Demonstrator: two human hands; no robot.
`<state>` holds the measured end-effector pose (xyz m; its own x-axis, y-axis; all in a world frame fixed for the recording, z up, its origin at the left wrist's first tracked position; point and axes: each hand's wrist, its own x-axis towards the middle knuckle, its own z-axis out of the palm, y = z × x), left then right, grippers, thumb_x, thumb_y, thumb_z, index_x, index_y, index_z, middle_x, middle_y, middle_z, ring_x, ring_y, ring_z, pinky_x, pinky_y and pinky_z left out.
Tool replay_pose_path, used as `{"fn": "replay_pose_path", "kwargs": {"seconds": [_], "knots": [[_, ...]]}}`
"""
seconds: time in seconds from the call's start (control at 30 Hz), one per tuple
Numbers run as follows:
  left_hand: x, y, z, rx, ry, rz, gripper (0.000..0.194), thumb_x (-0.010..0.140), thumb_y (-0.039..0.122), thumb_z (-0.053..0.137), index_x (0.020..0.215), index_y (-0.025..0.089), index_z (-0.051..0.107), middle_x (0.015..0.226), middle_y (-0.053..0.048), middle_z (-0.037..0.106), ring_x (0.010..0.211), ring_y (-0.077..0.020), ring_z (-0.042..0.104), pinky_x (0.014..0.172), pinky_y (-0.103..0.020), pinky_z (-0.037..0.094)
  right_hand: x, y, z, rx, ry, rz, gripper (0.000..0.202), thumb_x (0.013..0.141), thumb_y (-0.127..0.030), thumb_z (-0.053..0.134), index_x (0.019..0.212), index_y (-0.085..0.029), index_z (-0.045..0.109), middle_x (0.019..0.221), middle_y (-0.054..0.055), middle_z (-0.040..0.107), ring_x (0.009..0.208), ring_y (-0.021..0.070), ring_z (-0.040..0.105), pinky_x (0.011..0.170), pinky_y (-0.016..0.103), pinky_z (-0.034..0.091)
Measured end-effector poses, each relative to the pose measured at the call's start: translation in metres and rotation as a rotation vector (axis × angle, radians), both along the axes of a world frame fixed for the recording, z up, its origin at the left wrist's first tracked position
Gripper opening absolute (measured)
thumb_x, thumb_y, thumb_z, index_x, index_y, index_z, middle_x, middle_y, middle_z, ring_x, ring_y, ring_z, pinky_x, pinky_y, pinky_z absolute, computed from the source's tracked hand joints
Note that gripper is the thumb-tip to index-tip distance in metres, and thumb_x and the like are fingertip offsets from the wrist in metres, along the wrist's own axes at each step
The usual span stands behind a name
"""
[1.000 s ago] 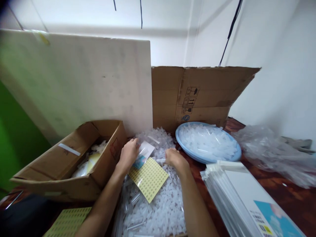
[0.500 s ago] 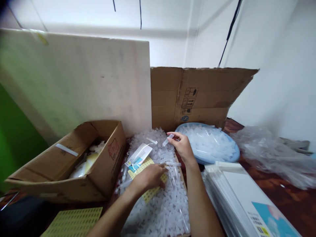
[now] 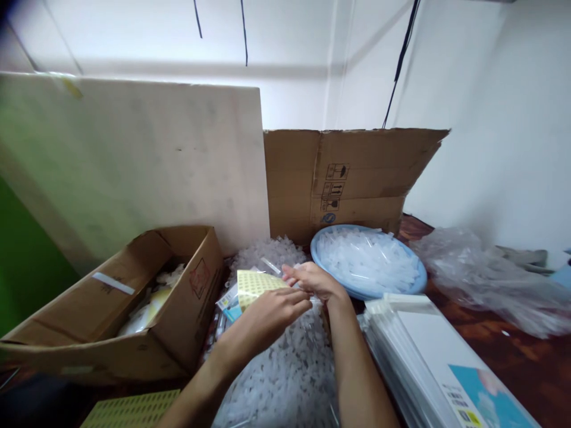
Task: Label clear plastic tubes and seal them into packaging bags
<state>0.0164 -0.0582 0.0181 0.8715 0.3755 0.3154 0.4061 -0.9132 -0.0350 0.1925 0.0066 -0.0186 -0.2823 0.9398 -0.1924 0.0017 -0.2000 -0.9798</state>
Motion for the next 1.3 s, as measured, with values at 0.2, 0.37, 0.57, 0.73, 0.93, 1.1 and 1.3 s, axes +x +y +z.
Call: {"fn": "replay_pose_path", "kwargs": {"seconds": [0.2, 0.37, 0.57, 0.73, 0.93, 1.1, 1.3], "knots": [[0.003, -0.005, 0.006, 0.012, 0.004, -0.144, 0.017, 0.096, 0.008, 0.06, 0.11, 0.015, 0.067, 0.118, -0.008, 0.074, 0.117, -0.0202, 0.067, 0.108, -0.035, 0.05, -0.002, 0.0, 0.008, 0.099, 0.194, -0.135, 0.057, 0.058, -0.044, 0.093, 0.099, -0.017, 0.065, 0.05, -0.011, 0.046, 0.039, 0.0036, 0.024, 0.037, 0.02, 0.016], [-0.01, -0.002, 0.024, -0.1, -0.301, -0.124, 0.034, 0.092, 0.031, 0.073, 0.124, 0.021, 0.064, 0.132, -0.007, 0.069, 0.127, -0.0228, 0.061, 0.11, -0.038, 0.05, -0.006, -0.003, 0.021, 0.206, 0.286, -0.241, 0.044, 0.06, -0.044, 0.092, 0.078, -0.018, 0.061, 0.046, -0.012, 0.039, 0.04, 0.0038, 0.026, 0.04, 0.02, 0.019], [-0.025, 0.014, 0.029, -0.059, -0.807, 0.323, 0.008, 0.097, 0.022, 0.063, 0.096, 0.02, 0.071, 0.099, -0.007, 0.073, 0.092, -0.0211, 0.07, 0.083, -0.036, 0.058, -0.021, -0.018, 0.04, 0.348, 0.326, -0.183, 0.031, 0.072, -0.039, 0.085, 0.086, -0.015, 0.07, 0.051, -0.009, 0.044, 0.041, 0.0042, 0.026, 0.041, 0.022, 0.018], [-0.031, 0.022, 0.025, -0.046, -0.937, 0.351, 0.01, 0.095, 0.022, 0.066, 0.1, 0.021, 0.075, 0.099, -0.005, 0.074, 0.091, -0.0193, 0.071, 0.084, -0.033, 0.058, -0.039, -0.029, 0.051, 0.435, 0.187, -0.099, 0.027, 0.079, -0.04, 0.081, 0.086, -0.015, 0.073, 0.058, -0.005, 0.047, 0.047, 0.0068, 0.034, 0.044, 0.022, 0.022], [-0.035, 0.02, 0.029, 0.018, -0.994, 0.391, 0.008, 0.094, 0.018, 0.066, 0.091, 0.02, 0.073, 0.091, -0.004, 0.074, 0.083, -0.0175, 0.071, 0.078, -0.031, 0.058, -0.056, -0.033, 0.053, 0.58, 0.057, -0.201, 0.026, 0.084, -0.043, 0.077, 0.087, -0.017, 0.077, 0.067, 0.001, 0.061, 0.058, 0.0125, 0.047, 0.051, 0.024, 0.035], [-0.039, 0.022, 0.029, 0.065, -0.997, 0.347, 0.01, 0.096, 0.015, 0.062, 0.094, 0.02, 0.071, 0.095, -0.005, 0.076, 0.089, -0.0186, 0.072, 0.083, -0.034, 0.06, -0.065, -0.035, 0.053, 0.631, 0.074, -0.257, 0.027, 0.086, -0.044, 0.075, 0.093, -0.018, 0.078, 0.08, 0.005, 0.069, 0.07, 0.0169, 0.058, 0.059, 0.025, 0.044], [-0.038, 0.023, 0.028, 0.077, -0.978, 0.324, 0.012, 0.097, 0.014, 0.06, 0.099, 0.019, 0.07, 0.1, -0.006, 0.075, 0.094, -0.0187, 0.072, 0.087, -0.034, 0.06, -0.067, -0.038, 0.056, 0.685, 0.075, -0.278, 0.023, 0.088, -0.041, 0.074, 0.092, -0.019, 0.079, 0.082, 0.005, 0.071, 0.074, 0.0178, 0.063, 0.065, 0.026, 0.047]]}}
